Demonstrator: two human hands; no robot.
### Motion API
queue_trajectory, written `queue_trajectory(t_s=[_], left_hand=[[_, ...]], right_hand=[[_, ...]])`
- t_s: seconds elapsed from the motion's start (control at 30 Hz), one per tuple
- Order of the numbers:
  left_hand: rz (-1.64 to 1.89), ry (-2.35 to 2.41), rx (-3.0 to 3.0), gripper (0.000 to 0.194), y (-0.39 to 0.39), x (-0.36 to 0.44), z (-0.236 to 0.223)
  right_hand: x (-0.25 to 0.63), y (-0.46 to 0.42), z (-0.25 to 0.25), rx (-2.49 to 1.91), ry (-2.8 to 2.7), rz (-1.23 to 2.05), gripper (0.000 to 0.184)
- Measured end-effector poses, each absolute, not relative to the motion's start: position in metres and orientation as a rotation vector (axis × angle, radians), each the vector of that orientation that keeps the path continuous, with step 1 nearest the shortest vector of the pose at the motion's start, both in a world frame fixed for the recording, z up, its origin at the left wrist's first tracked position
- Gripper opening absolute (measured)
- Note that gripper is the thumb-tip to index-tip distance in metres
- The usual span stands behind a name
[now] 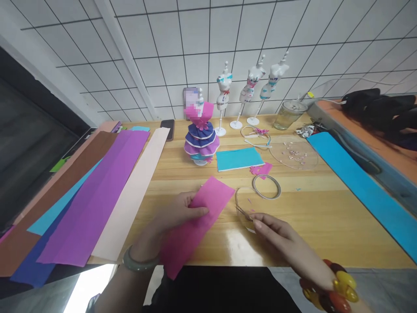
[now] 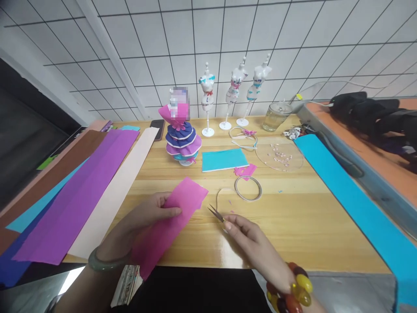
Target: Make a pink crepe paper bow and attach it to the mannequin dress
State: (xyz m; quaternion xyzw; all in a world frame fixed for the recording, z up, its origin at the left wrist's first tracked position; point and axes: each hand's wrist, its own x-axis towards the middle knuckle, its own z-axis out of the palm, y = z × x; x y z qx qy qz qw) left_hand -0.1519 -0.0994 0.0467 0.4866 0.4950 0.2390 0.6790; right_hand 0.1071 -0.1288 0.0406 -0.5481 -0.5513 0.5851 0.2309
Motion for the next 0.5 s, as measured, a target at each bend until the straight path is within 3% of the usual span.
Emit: queue_trajectory(t_s=[0.5], left_hand=[[0.473,1.119,1.113,0.026,-0.098,-0.143,0.047]], right_hand=[[0.085,-0.129,0.036,-1.409,-1.617,1.716,0.038]])
